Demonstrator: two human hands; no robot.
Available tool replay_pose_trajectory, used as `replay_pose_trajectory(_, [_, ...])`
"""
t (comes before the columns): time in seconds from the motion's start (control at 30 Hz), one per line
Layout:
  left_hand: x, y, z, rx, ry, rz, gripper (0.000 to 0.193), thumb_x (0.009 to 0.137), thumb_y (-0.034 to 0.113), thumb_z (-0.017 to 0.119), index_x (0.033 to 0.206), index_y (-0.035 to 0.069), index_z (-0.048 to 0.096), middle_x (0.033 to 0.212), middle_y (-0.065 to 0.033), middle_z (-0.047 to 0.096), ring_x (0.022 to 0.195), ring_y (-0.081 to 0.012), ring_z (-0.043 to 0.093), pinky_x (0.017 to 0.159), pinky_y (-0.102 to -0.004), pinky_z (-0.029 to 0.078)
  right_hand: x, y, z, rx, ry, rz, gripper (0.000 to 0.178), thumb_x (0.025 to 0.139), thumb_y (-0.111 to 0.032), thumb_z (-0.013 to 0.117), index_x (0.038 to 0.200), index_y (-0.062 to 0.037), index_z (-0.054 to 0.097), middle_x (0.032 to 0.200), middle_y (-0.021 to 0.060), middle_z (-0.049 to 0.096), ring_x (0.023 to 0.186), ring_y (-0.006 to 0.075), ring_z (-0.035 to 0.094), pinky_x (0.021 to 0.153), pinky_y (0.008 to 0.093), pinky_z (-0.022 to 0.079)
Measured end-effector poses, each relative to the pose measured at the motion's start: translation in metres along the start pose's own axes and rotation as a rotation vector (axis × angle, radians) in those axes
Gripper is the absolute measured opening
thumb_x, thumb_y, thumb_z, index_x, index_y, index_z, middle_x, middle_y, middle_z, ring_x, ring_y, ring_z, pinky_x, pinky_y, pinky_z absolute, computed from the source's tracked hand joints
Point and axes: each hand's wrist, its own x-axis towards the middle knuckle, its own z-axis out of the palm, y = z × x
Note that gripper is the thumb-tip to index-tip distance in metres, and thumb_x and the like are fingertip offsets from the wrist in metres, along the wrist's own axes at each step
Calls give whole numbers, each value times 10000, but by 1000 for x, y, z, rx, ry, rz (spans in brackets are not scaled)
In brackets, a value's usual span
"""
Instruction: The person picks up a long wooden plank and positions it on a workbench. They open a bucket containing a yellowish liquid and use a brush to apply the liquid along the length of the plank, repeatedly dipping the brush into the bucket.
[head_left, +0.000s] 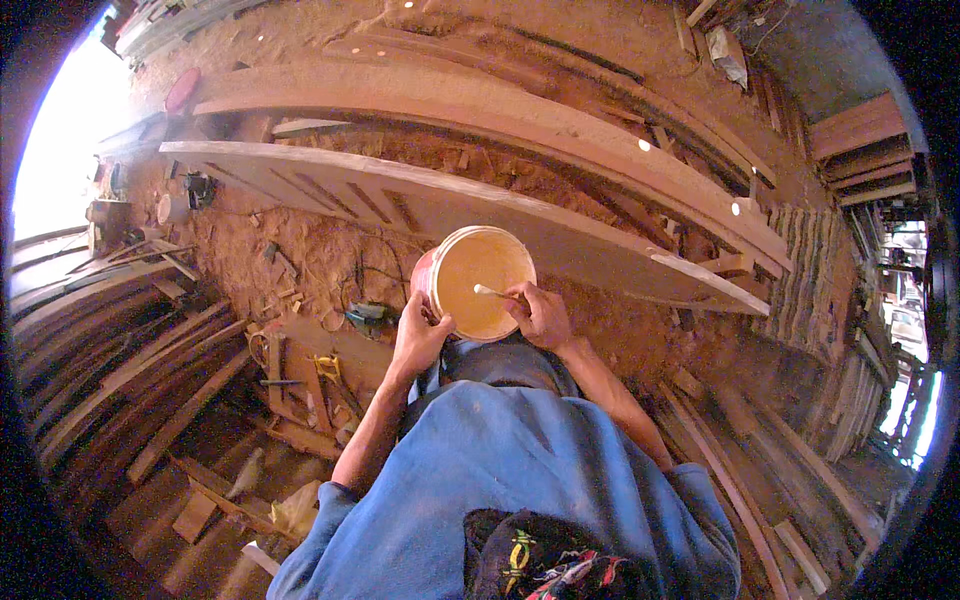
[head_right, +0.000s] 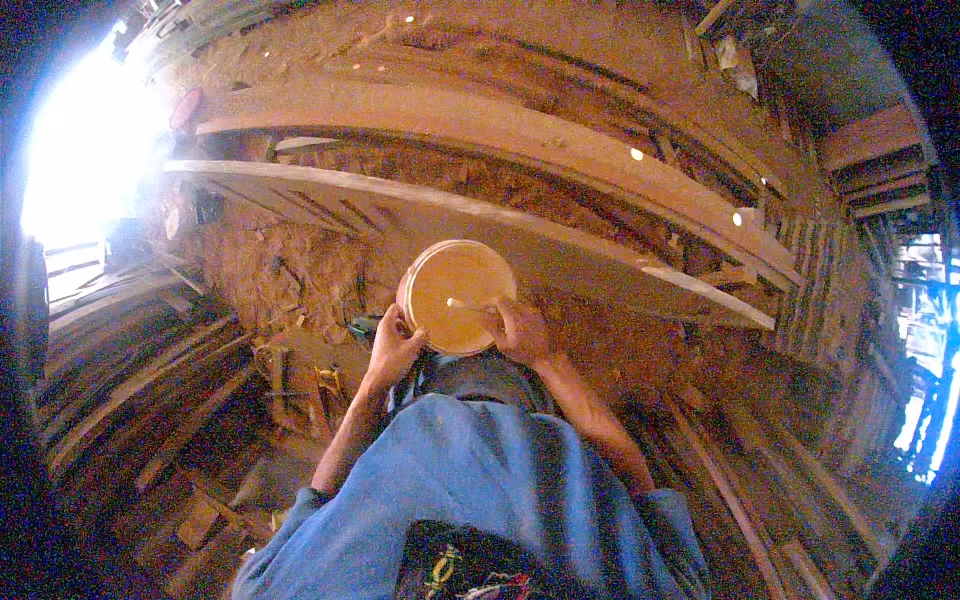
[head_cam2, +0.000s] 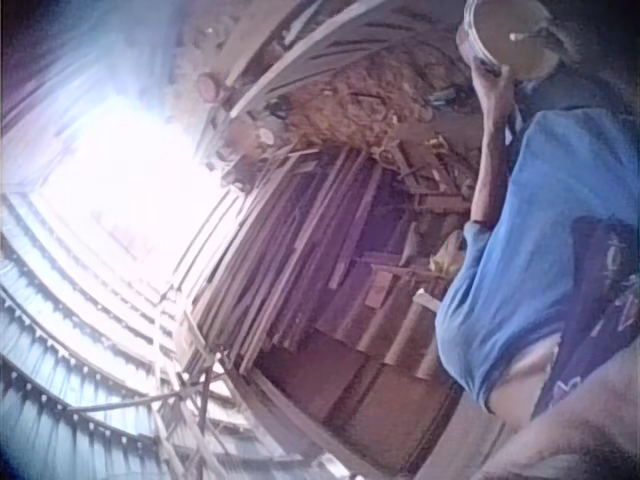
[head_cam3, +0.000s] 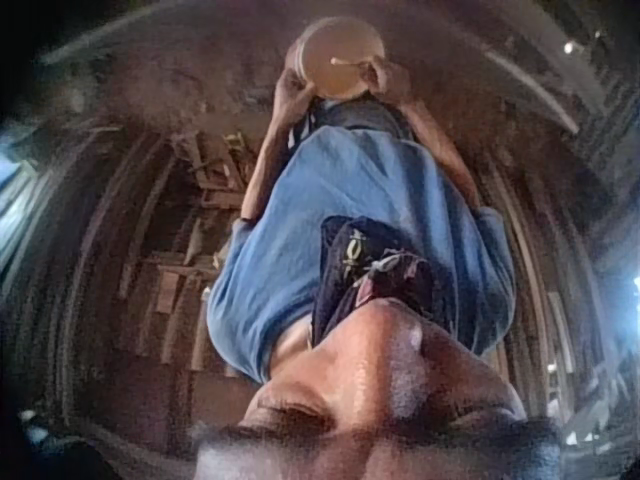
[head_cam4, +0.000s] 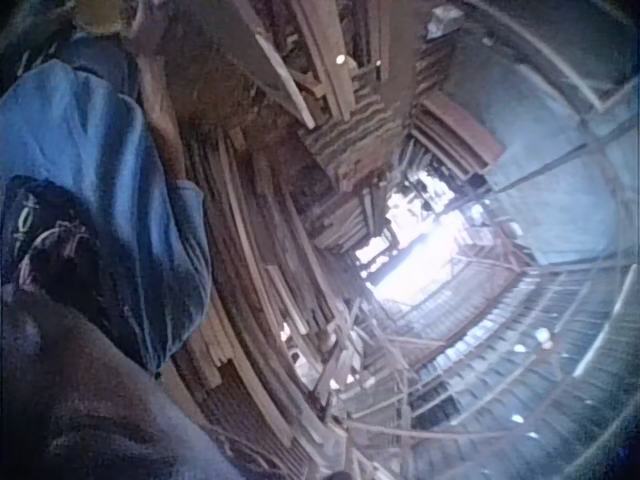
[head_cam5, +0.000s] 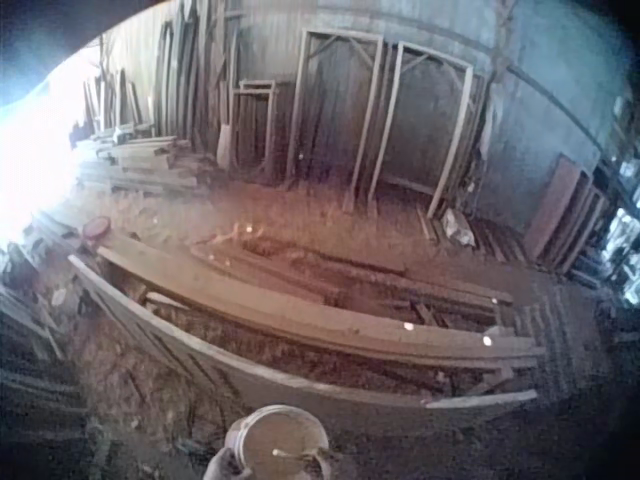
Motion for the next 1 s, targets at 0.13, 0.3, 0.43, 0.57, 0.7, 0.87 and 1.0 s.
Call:
replay_pose_trajectory(0.13, [-8,3,2,32,19,-67,268,795,80,708,990,-10,549,834,-89,627,747,-151,590,689,-311,494,-1,-1,-3,49,58,-32,260,969,-312,609,990,-61,671,857,148,697,775,327,677,686,430,529])
replay_pose_trajectory(0.3, [-14,13,11,-34,38,-50,248,824,50,678,1025,-4,543,856,-82,639,758,-155,604,682,-318,506,-3,3,-6,534,174,60,300,1012,-347,571,933,-67,646,699,10,594,605,134,544,568,288,425])
replay_pose_trajectory(0.43, [-19,17,14,-75,22,-141,239,848,44,668,1046,6,541,876,-90,654,747,-137,612,638,-293,500,-10,21,-23,896,164,213,304,1028,-344,535,927,-77,638,636,-74,406,552,40,336,506,223,270])
replay_pose_trajectory(0.57, [-23,16,14,-85,13,-75,171,861,63,664,943,43,514,845,-71,647,689,-114,590,578,-268,476,-25,69,-51,974,454,367,283,1032,-318,510,945,-81,637,622,-101,349,532,28,287,486,224,224])
replay_pose_trajectory(0.7, [-22,11,13,-108,5,-132,158,851,60,646,931,41,511,844,-63,638,709,-117,587,600,-268,486,-34,154,-64,894,857,479,294,1035,-330,507,966,-93,666,632,-86,357,549,36,305,502,228,250])
replay_pose_trajectory(0.87, [-16,10,14,-69,-75,-137,163,854,66,652,944,35,520,863,-53,620,760,-130,578,673,-289,494,-37,240,-65,479,1175,493,337,1034,-356,507,1019,-67,679,725,-31,535,643,81,461,591,260,386])
replay_pose_trajectory(1.0, [-14,17,15,124,-69,-97,170,847,67,664,937,30,524,891,-59,615,827,-138,566,767,-317,485,-32,236,-56,289,1227,703,404,1017,-405,525,1066,-29,665,877,84,679,782,219,611,733,364,480])
